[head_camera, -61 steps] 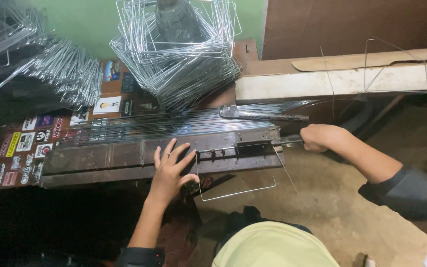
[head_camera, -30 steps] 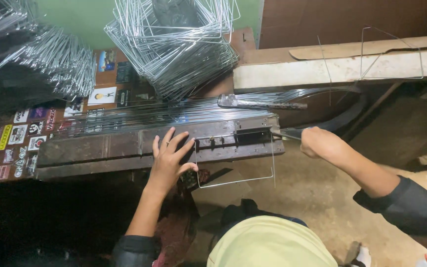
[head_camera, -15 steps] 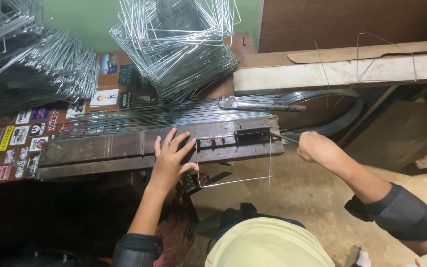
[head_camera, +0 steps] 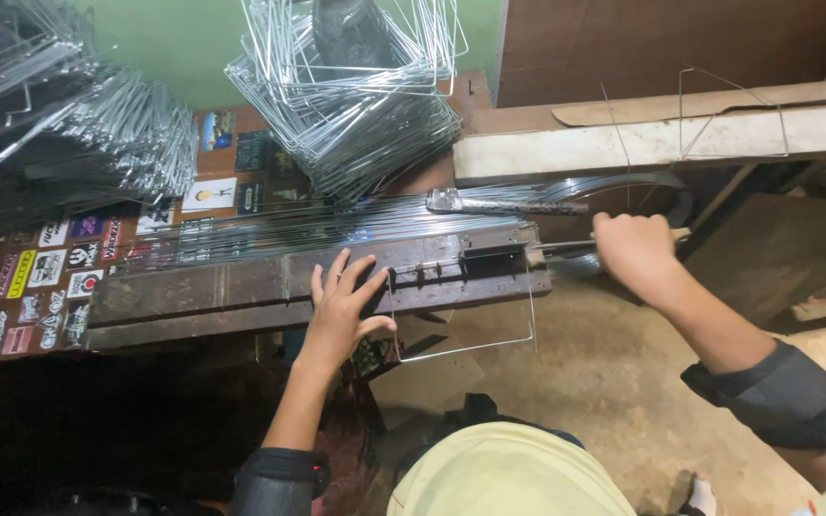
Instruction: Bending straight metal wires into rectangular frames using a manual bending jig.
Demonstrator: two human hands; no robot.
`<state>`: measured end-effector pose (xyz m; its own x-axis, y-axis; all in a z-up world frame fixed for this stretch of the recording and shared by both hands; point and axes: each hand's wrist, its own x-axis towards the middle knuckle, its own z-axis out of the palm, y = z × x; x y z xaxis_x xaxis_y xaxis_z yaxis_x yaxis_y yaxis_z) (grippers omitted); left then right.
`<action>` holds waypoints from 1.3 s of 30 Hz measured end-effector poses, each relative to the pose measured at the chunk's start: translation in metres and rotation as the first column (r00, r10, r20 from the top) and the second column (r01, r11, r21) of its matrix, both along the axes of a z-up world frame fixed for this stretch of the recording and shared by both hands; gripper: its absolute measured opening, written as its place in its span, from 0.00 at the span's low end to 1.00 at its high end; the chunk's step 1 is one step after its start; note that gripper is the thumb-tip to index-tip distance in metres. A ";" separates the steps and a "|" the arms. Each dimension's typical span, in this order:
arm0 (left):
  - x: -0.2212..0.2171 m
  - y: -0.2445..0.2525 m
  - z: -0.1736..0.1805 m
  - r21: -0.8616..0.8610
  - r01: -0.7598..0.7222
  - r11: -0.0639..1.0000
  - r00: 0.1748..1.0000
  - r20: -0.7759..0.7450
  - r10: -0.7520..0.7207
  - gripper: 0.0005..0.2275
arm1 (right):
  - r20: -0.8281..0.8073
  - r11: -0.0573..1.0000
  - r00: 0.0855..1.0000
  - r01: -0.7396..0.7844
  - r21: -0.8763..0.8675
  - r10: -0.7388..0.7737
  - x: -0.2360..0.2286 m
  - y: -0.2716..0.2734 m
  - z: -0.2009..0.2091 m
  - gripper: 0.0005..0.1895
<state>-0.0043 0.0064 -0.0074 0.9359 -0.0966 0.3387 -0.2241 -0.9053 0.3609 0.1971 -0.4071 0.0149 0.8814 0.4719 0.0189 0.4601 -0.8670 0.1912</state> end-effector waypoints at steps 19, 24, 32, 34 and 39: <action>-0.001 0.005 -0.011 -0.051 0.016 0.999 0.999 0.038 -0.014 0.29 | -0.635 0.798 0.703 0.161 0.581 0.320 -0.065 0.038 -0.020 0.18; -0.004 0.001 -0.010 -0.127 -0.003 0.992 0.998 0.068 0.012 0.28 | -0.745 0.665 0.571 0.411 0.623 0.345 -0.085 0.044 0.017 0.16; -0.014 -0.025 0.011 -0.127 -0.155 0.980 0.945 0.268 0.185 0.16 | -0.369 0.646 0.784 -0.053 0.762 0.499 -0.086 0.067 0.041 0.11; -0.017 -0.030 0.019 -0.102 -0.188 0.977 0.926 0.312 0.211 0.14 | -0.281 0.616 0.799 -0.137 0.776 0.532 -0.084 0.071 0.048 0.11; -0.026 -0.045 0.020 -0.014 -0.147 0.989 0.949 0.282 0.145 0.08 | -0.329 0.625 0.821 -0.043 0.780 0.466 -0.076 0.074 0.050 0.11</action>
